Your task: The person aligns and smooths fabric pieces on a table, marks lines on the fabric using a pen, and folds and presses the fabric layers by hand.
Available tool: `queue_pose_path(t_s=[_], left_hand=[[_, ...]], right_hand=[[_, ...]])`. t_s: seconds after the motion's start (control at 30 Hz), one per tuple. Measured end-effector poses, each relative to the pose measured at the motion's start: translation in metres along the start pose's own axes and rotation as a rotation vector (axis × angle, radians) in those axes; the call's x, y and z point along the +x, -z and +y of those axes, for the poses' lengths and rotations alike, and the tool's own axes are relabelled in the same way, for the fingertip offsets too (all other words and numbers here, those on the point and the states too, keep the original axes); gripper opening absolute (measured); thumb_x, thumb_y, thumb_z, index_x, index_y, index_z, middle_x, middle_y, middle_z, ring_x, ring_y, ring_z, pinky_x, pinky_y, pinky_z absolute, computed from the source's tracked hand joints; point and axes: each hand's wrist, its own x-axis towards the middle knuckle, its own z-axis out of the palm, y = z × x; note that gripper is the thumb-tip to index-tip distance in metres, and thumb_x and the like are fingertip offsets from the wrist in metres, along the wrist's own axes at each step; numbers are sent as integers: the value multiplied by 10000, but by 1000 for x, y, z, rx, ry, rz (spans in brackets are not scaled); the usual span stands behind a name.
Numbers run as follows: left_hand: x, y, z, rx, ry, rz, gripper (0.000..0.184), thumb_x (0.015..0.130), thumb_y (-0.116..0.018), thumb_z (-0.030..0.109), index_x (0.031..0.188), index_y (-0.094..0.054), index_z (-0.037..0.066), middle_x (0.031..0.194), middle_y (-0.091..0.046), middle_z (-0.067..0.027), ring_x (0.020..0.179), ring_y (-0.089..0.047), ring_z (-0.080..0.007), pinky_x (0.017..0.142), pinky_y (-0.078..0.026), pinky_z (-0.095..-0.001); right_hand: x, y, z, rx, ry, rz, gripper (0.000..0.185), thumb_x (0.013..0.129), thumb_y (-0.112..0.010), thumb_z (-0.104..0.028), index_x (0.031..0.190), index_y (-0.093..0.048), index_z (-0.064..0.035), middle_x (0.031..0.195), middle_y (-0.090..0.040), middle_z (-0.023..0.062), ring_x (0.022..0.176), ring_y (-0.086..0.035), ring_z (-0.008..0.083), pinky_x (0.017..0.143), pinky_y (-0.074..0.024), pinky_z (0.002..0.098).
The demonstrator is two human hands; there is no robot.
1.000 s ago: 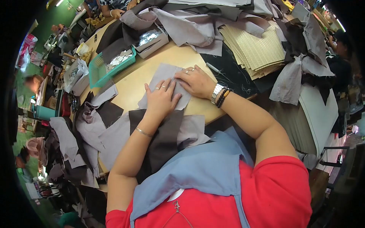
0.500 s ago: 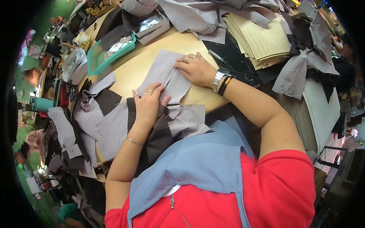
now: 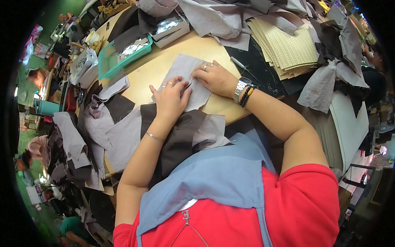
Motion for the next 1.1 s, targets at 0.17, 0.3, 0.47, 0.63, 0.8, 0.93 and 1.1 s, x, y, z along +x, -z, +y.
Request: queue_pose_path(t_s=[0.17, 0.3, 0.47, 0.63, 0.8, 0.93, 1.1], left_hand=[[18, -14, -5, 63, -85, 88, 136, 875, -674, 277, 922, -731, 163, 1140, -676, 42, 1188, -578, -199, 1005, -169, -820], [24, -11, -1, -156, 116, 16, 109, 876, -667, 253, 892, -731, 167, 1126, -688, 57, 1196, -578, -197, 1000, -163, -827], [12, -8, -2, 35, -88, 95, 93, 862, -676, 264, 891, -734, 197, 1123, -689, 51, 1187, -582, -206, 1002, -154, -829], [-7, 5, -8, 245, -199, 96, 108, 850, -701, 296, 939, -746, 257, 1166, -678, 70, 1218, -566, -190, 1008, -118, -826], [-24, 15, -11, 329, -229, 69, 127, 856, -700, 326, 964, -745, 279, 1175, -676, 66, 1236, -553, -187, 1019, -93, -816], [-34, 25, -12, 268, -235, 29, 169, 869, -671, 313, 992, -736, 217, 1213, -665, 13, 1254, -542, -230, 1039, -65, -814], [-45, 35, -11, 348, -223, -24, 187, 896, -637, 358, 1032, -734, 275, 1237, -656, 42, 1277, -515, -197, 1059, -19, -787]], right_hand=[[-1, 1, -1, 70, -23, 49, 228, 866, -654, -72, 1092, -622, -75, 1116, -664, 97, 1044, -613, 292, 946, -445, 405], [-1, -1, -2, 77, -51, 69, 230, 865, -648, -69, 1094, -627, -75, 1125, -660, 103, 1049, -608, 297, 955, -443, 408], [-3, -2, 1, 0, -16, 5, 230, 907, -613, -154, 1137, -613, -145, 1186, -620, 57, 1150, -577, 257, 977, -434, 531], [-1, -1, 3, -76, 15, -84, 257, 918, -564, -138, 1171, -606, -161, 1231, -593, 82, 1176, -566, 280, 960, -453, 533], [-3, 3, -6, -183, 18, -264, 369, 930, -502, -136, 1290, -567, -180, 1360, -522, 141, 1254, -527, 315, 982, -448, 569], [-3, 10, -20, -347, 10, -341, 446, 928, -516, -147, 1367, -520, -223, 1402, -486, 152, 1291, -503, 310, 1039, -412, 567], [4, 18, -37, -313, 10, -458, 445, 948, -489, -179, 1392, -497, -200, 1401, -481, 163, 1337, -460, 320, 1038, -399, 604]])
